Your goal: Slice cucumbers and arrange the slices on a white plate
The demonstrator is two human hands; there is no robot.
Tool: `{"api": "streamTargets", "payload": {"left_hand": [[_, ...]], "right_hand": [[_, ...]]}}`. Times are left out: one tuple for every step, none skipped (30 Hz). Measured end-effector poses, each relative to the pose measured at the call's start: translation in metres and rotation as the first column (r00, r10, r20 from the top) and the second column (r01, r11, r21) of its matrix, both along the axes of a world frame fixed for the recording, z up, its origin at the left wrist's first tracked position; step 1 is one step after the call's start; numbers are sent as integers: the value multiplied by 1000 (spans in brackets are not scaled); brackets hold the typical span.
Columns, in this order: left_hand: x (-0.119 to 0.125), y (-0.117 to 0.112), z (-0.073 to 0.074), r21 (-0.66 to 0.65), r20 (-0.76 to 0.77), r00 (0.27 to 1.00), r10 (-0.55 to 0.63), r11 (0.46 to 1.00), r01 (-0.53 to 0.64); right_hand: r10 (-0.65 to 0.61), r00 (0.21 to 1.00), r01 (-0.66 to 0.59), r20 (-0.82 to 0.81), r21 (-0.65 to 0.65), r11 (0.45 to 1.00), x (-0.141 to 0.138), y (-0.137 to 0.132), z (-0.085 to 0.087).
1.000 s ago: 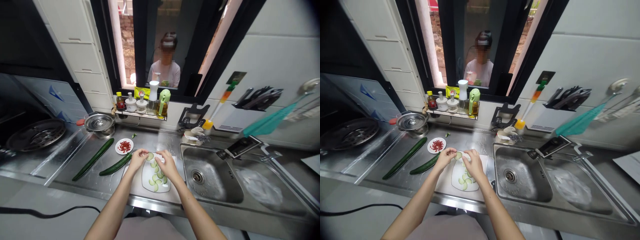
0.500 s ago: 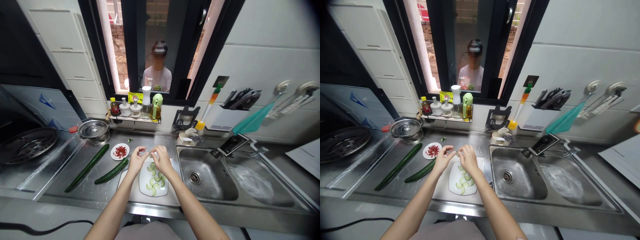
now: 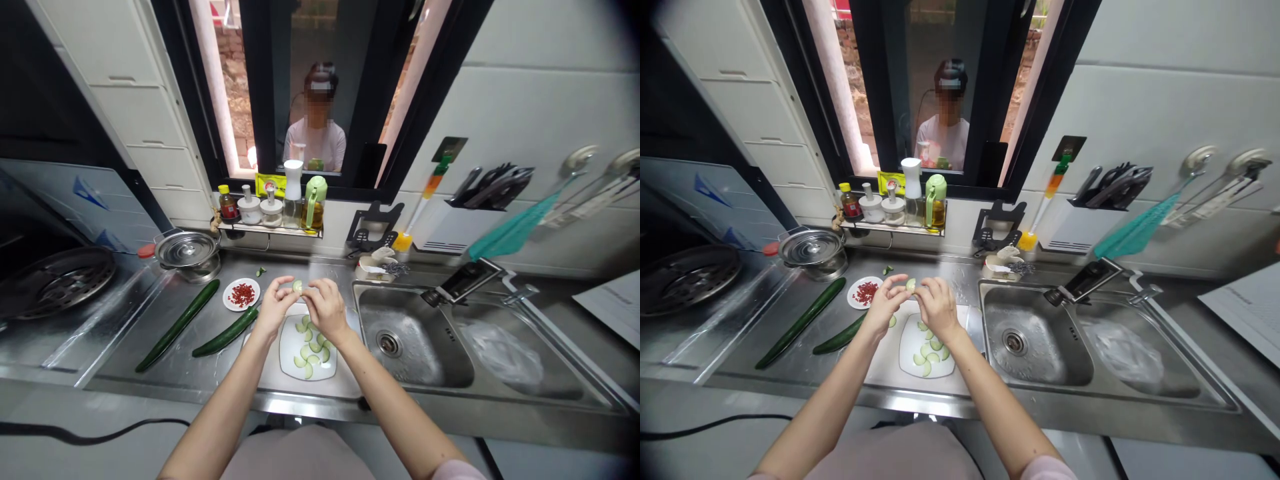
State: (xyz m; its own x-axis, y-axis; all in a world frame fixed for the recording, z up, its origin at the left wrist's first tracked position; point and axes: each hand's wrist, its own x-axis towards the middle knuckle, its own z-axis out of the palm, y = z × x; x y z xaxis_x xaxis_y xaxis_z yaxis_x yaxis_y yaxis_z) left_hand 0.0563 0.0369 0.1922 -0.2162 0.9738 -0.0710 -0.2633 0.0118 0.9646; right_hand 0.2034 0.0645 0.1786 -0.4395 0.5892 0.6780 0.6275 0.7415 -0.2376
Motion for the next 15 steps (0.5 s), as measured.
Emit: {"api": "streamTargets", "payload": {"left_hand": [[0,0,-1,17,1,1000,-2,1000,2],[-1,1,-3,38,-4,1000,-3,999,3],[-1,1,-4,61,-13,1000,-4,998,5],[-2,2,-6,83,-26,1000,-5,997,7],[-3,3,-7,103,-40,999,-6,995,10],[-3,4,-9,119,-54,999,-7,993,13],[-4,4,-10,133,-68,998,-4,991,13],[-5,5,-10,144,-83,997,1,989,11],[-6,6,-11,153,-99,995,6,988,9],[-6,7,-12,160,-112,994,10,987,8],[-7,7,-12,164,-121,993,12,986,8],[-7,8,-13,167,-126,992,10,986,11],[-8,8,-14,167,-126,992,8,986,14],[-8,9,-16,166,-125,992,4,986,17],[-9,9,-17,164,-125,992,2,986,19]], "right_hand": [[7,1000,-8,-30,-22,1000,-1,0,0],[15,998,-18,-61,-47,999,-1,1,1],[26,996,-33,-88,-73,997,-2,1,1],[37,993,-48,-114,-100,994,-3,2,2],[47,990,-65,-136,-128,990,-3,2,2],[56,986,-80,-157,-155,985,-4,3,3],[62,982,-95,-176,-182,979,-4,3,4],[68,979,-108,-193,-210,972,-5,3,5],[74,976,-124,-205,-241,963,-5,4,6],[83,973,-142,-215,-272,952,-5,5,6],[94,970,-161,-223,-305,939,-5,6,6],[101,968,-176,-230,-336,925,-5,7,6],[104,966,-187,-235,-366,912,-5,8,6],[102,966,-192,-238,-394,899,-5,8,5],[96,966,-192,-239,-419,887,-5,9,4]]}}
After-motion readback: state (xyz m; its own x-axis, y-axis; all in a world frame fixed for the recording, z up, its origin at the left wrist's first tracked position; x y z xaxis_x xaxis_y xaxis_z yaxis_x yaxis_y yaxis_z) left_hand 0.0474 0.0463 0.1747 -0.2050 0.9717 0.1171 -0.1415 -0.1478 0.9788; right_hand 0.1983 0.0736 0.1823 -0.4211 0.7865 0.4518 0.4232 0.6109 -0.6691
